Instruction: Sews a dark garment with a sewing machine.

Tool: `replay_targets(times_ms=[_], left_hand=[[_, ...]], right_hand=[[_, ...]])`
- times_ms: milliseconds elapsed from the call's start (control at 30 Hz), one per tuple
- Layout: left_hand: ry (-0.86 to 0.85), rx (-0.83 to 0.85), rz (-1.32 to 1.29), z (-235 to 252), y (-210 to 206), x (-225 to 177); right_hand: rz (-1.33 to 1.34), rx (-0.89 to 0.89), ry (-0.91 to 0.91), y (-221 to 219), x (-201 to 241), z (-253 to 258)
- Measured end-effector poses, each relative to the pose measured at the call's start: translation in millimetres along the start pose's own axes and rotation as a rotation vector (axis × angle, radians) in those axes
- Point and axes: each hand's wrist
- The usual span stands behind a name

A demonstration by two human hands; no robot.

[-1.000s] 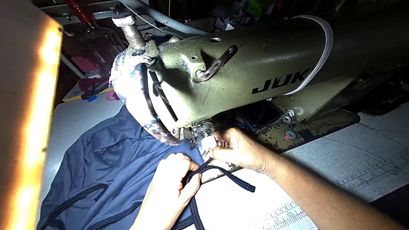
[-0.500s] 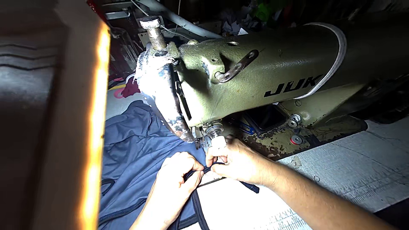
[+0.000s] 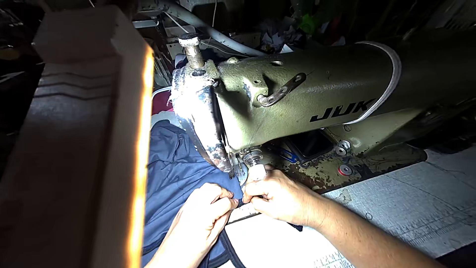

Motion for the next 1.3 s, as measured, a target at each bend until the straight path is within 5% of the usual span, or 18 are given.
replay_targets(times_ms=[600,1033,1300], left_hand=[[0.072,-0.070,0.053,28,-3,31],[0.110,-0.071,0.053,32,0,21],[0.128,-0.138,0.028,30,-5,27]], right_hand=[[-0.394,-0.312,0.007,-21,-11,9],[-0.492,-0.170,-0.084,-16,-2,7],[-0.453,-0.227,-0.057,-19,-5,8]])
Point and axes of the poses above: each hand's wrist, its own z-axis towards the middle knuckle, its own y-axis out of the back of the hand, x = y × z, and after that the axes turned 5 degrees about y, right-handed
